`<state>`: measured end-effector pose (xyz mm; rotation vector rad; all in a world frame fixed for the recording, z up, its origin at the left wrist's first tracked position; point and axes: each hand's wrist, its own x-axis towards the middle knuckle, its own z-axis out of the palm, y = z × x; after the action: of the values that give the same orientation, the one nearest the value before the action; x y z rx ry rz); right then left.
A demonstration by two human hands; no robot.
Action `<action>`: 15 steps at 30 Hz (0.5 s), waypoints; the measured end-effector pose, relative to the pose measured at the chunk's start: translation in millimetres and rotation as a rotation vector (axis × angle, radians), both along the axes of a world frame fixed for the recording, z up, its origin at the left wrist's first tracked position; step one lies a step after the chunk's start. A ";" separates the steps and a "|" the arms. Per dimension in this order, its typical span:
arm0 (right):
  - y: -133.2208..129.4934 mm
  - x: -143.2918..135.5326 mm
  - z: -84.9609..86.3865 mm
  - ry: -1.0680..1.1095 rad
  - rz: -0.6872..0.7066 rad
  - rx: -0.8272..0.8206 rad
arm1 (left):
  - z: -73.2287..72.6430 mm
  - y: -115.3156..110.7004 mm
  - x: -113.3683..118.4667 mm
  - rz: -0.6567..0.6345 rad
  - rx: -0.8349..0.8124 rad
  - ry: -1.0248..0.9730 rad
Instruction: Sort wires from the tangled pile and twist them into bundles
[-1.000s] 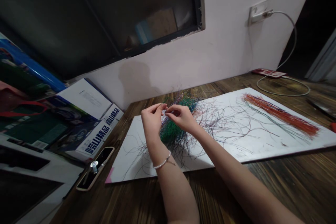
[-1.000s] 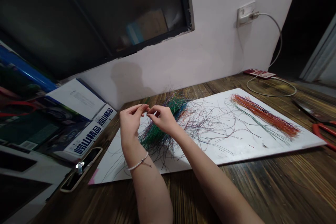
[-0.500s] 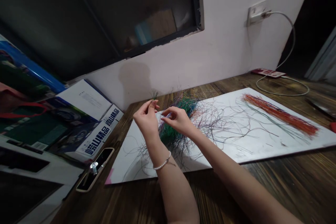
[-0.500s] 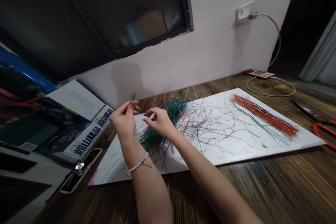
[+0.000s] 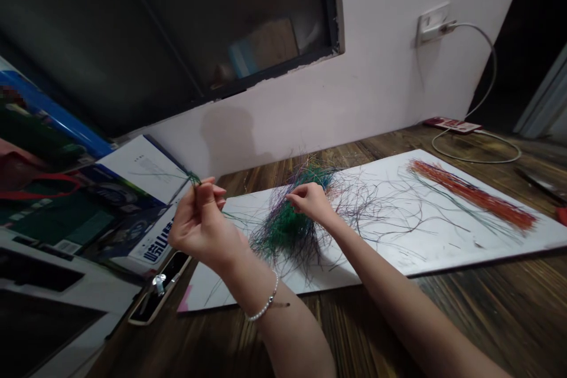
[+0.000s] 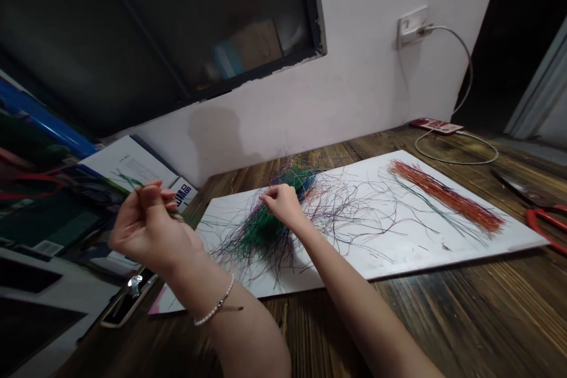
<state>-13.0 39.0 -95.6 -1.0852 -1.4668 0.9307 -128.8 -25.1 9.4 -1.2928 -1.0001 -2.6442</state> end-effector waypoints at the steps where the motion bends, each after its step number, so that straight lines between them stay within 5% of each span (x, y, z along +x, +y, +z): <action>1: 1.7 1.3 -2.1 -0.002 -0.024 -0.029 | 1.6 -3.1 0.2 -0.003 0.009 0.001; 9: 12.5 29.6 2.3 -0.097 -0.221 0.004 | 4.3 -13.7 3.0 -0.035 -0.090 0.010; 15: 0.8 28.5 14.9 -0.234 -0.018 0.125 | 10.8 -19.0 13.4 0.046 0.038 -0.004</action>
<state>15.5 39.8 -80.7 -1.1416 -1.6801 0.7070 -115.4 -44.1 20.2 -1.2416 -0.9628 -2.6199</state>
